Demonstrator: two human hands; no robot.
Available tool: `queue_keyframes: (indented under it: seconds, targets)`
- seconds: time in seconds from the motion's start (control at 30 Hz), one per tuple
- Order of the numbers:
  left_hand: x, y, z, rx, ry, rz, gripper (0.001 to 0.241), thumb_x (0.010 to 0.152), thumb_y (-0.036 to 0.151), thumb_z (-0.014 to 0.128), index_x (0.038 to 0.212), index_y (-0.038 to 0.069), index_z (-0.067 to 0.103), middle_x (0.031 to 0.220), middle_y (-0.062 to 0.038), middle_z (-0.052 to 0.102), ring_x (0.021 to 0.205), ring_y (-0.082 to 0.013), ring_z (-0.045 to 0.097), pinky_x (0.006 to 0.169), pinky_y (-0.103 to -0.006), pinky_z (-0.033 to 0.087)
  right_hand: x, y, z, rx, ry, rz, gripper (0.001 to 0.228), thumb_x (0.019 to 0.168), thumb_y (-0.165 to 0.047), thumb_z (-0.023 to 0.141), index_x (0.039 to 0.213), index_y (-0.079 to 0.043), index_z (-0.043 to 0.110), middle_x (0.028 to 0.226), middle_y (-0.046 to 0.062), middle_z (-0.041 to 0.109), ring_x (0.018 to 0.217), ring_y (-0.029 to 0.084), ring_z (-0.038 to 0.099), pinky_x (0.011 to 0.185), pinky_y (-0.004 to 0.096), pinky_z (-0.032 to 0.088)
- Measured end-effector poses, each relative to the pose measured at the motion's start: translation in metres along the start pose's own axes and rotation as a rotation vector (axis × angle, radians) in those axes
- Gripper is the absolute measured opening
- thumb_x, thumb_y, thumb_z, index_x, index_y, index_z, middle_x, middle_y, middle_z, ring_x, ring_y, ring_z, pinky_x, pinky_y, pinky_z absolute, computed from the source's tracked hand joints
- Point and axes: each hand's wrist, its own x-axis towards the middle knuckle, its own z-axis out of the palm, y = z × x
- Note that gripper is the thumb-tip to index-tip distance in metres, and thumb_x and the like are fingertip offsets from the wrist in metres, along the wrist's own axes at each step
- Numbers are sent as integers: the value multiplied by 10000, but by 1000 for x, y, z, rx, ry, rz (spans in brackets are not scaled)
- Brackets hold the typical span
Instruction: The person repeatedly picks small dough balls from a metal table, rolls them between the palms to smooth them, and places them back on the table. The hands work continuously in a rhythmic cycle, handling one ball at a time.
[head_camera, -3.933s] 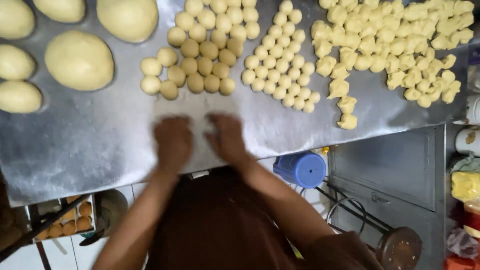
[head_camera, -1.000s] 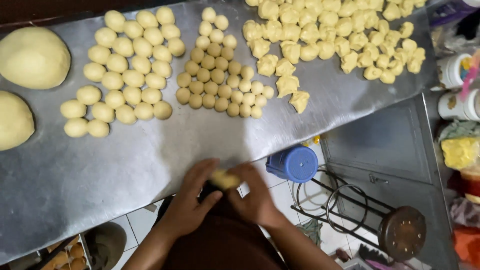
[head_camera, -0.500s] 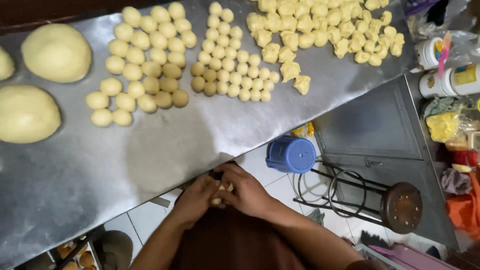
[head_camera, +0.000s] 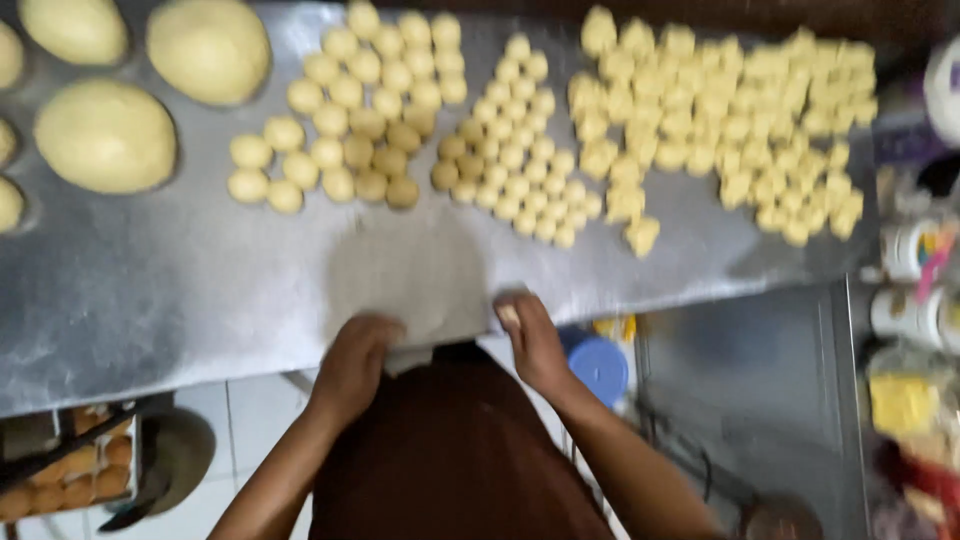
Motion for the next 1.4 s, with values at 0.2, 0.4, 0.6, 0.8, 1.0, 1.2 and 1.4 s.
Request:
queue_keyframes:
  seconds: [0.2,0.4,0.6,0.8,1.0,1.2,1.4]
  targets:
    - [65,63,5,953,-193,33,279,938,258,410,1098,131,599,1191,-69,567,1223,-274,435,1068,-422,261,58,32,8,-685,99,-598,285,938,-244,486,1203,-250,593,1235,64,487,1167,315,429,922,452,354]
    - [25,46,21,360,-305,-89,373,853,38,487,1222,42,543,1188,-189,569,1217,-363,443,1092,-457,216,45,78,32,-327,-315,-580,369,865,-106,472,1228,-52,514,1022,206,594,976,435,527,861,526,351]
    - [63,-6,61,720,276,279,208,779,182,539,976,217,593,969,-24,522,1049,-278,477,884,-430,366,68,22,25,-536,39,-630,387,810,-118,566,1192,-90,512,1059,101,531,976,309,522,858,428,367]
    - [81,8,38,576,146,313,215,833,157,470,1018,133,577,904,-111,570,923,-352,546,792,-493,412,70,66,10,-202,-426,-234,251,819,-77,454,1005,-12,610,873,235,626,871,474,556,740,520,413]
    - [41,15,65,482,129,286,136,826,151,476,916,71,539,818,-160,545,815,-395,543,691,-509,420,39,37,37,-243,-117,-464,505,768,11,535,1258,65,426,1041,328,533,960,544,498,850,587,381]
    - [49,-19,56,835,219,516,90,830,172,538,882,123,592,838,-108,531,839,-326,507,758,-472,394,65,82,26,-540,-81,-497,336,848,-283,598,1114,-78,572,809,136,592,727,369,590,706,510,434]
    - [36,-29,70,571,40,486,194,821,176,496,977,110,591,920,-114,587,926,-338,562,794,-443,421,49,78,23,-140,-243,-364,388,779,-119,611,1159,-55,569,988,165,648,936,401,595,875,472,431]
